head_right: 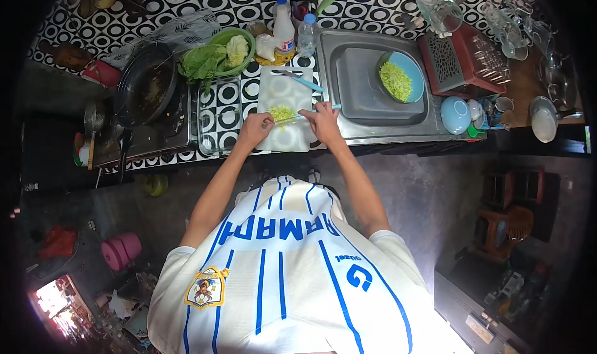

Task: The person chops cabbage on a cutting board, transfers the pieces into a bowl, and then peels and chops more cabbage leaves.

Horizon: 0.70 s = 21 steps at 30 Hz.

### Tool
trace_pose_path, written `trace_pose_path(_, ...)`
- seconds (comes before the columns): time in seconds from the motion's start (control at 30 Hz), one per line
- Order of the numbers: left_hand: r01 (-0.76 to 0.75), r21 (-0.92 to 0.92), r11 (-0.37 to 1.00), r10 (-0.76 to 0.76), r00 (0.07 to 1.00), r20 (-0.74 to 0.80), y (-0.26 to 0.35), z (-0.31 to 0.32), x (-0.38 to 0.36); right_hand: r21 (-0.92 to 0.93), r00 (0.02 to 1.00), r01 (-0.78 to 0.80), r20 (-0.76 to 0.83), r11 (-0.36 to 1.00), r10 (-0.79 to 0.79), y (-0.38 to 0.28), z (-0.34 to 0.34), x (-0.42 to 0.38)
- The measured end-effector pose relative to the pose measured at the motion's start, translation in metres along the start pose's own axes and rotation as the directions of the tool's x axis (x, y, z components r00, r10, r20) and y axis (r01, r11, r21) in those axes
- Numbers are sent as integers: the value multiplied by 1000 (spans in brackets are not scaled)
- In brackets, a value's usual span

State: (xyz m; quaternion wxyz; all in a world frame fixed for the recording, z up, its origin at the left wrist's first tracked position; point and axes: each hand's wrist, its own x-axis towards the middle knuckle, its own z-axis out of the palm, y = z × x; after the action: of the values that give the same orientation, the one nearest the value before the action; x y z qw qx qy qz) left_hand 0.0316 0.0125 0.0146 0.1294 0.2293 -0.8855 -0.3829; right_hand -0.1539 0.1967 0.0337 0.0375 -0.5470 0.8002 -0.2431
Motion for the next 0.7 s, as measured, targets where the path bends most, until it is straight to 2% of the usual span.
trace_pose_path(0.13, 119, -80, 990, -113, 990, 82, -4, 12, -14, 18, 987, 83, 136, 996, -84, 6, -12, 14)
trace_pose_path(0.27, 180, -65, 982, -180, 984, 2, 1, 24, -20, -2, 972, 212, 102, 977, -211, 16, -9, 27)
trace_pose_path(0.4, 162, -45, 986, -164, 986, -40, -3, 33, -16, 6, 950, 287, 124, 958, -286, 24, -10, 43)
trace_pose_path(0.47, 177, -33, 984, -178, 983, -34, -4, 34, -10, 11, 961, 223, 165, 975, -222, 36, 2, 44)
trace_pose_path(0.5, 149, 25, 989, -147, 988, -53, -3, 35, -7, 14, 964, 187, 188, 982, -186, 39, 8, 41)
trace_pose_path(0.57, 90, 138, 986, -80, 994, -81, -2, 38, -2, 77, 962, 226, 138, 971, -235, 48, 18, 43)
trace_pose_path(0.7, 152, 25, 988, -150, 987, -55, -9, 38, 0, 60, 946, 301, 106, 952, -306, 32, 0, 57)
